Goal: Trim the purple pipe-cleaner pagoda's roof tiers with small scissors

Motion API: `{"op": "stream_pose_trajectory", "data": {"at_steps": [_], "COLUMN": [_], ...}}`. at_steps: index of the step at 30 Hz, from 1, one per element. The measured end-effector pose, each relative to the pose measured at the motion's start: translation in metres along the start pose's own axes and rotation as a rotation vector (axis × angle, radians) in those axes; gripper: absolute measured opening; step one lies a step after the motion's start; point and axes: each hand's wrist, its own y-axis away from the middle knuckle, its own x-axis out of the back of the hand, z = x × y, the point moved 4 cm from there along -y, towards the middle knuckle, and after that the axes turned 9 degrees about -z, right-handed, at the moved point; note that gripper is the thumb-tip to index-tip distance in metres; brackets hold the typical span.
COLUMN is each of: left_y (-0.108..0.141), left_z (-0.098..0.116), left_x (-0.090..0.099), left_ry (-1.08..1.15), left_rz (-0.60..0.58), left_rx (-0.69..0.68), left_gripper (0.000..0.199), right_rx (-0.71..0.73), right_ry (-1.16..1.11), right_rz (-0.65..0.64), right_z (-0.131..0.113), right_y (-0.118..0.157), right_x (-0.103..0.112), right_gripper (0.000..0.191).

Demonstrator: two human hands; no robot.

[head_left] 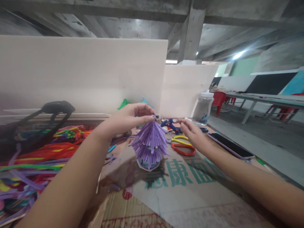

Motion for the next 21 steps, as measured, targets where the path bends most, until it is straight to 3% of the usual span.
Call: {"op": "stream_pose_trajectory", "data": {"at_steps": [5, 8, 11, 16, 21], "left_y": [0.000, 0.001, 0.001, 0.002, 0.004], "left_z": [-0.001, -0.003, -0.001, 0.006, 0.007], "left_x": [0.002, 0.002, 0.001, -0.004, -0.006], "left_ry": [-0.037, -0.079, -0.099, -0.129, -0.124], "left_rz": [-0.018, -0.018, -0.018, -0.040, -0.028], "left_rx": [0.041, 0.087, 0.075, 0.012, -0.009], "left_gripper": [0.028, 0.029, 0.025, 0.020, 0.019], "right_rx": [0.111, 0.351, 0.559, 0.789, 0.772], "right_ry": [-0.008, 0.161, 0.404, 0.741, 0.829], "right_rz": [0.052, 0.140, 0.099, 0.070, 0.020], "right_z": [-0.065, -0.110, -0.137, -0.145, -0.135], "right_y": [-0.011, -0.007, 0.005, 0.031, 0.032], "right_x": [0.047, 0.069, 0.069, 0.052, 0.041], "right_gripper": [0.035, 0.027, 0.023, 0.023, 0.023]}}
